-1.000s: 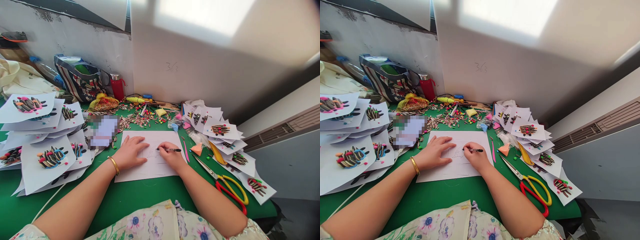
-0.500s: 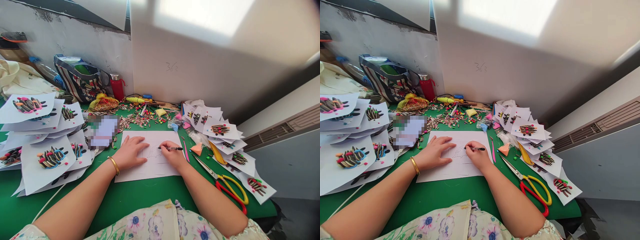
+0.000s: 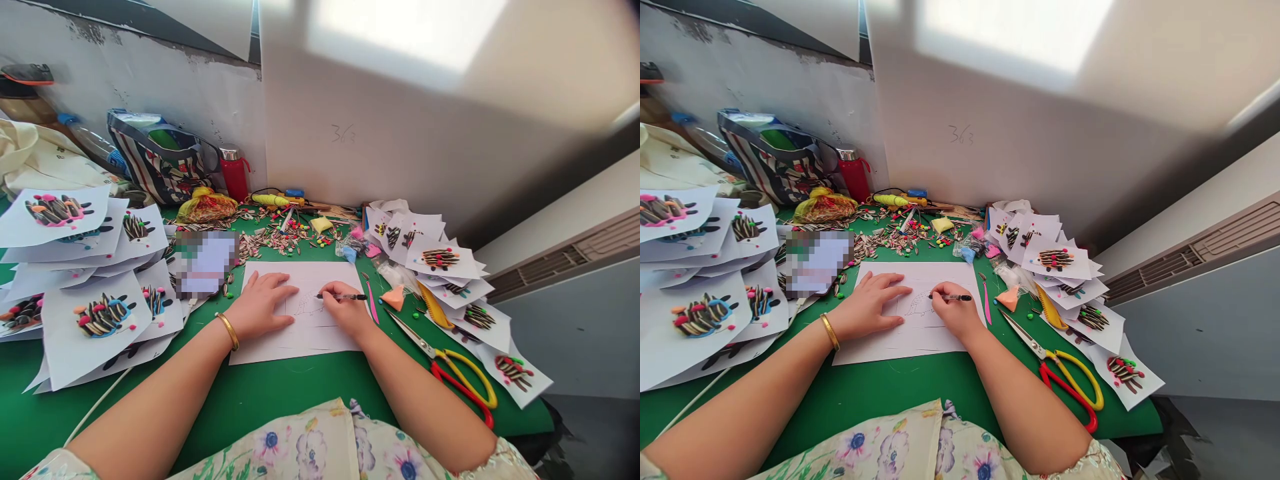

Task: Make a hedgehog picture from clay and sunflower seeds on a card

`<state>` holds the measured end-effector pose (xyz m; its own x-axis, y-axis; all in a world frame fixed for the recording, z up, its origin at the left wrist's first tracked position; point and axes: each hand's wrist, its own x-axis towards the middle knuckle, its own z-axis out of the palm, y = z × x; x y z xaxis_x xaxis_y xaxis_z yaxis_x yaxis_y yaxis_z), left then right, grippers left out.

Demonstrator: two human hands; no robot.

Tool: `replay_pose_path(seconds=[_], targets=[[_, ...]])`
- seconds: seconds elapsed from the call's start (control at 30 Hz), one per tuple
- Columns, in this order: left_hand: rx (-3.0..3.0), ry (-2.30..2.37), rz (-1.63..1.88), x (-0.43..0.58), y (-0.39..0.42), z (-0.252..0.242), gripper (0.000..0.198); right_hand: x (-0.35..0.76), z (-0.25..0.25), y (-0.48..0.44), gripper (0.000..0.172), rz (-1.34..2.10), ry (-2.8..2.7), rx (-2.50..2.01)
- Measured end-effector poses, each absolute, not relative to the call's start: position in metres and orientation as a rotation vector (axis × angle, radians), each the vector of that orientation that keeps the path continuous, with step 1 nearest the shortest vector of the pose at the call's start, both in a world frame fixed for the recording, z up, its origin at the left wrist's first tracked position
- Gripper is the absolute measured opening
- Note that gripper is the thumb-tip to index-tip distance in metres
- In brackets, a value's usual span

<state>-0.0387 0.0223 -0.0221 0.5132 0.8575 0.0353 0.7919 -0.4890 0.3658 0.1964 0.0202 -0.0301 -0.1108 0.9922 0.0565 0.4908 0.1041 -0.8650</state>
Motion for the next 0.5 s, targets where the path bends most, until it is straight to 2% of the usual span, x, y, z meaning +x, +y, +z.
replay_pose_path(seconds=[0.5], targets=[[2.467,1.389,0.314,-0.038,0.022,-0.024,0.061,0.186,-0.025,0.008,0.016,0.95,-1.827,-1.404]])
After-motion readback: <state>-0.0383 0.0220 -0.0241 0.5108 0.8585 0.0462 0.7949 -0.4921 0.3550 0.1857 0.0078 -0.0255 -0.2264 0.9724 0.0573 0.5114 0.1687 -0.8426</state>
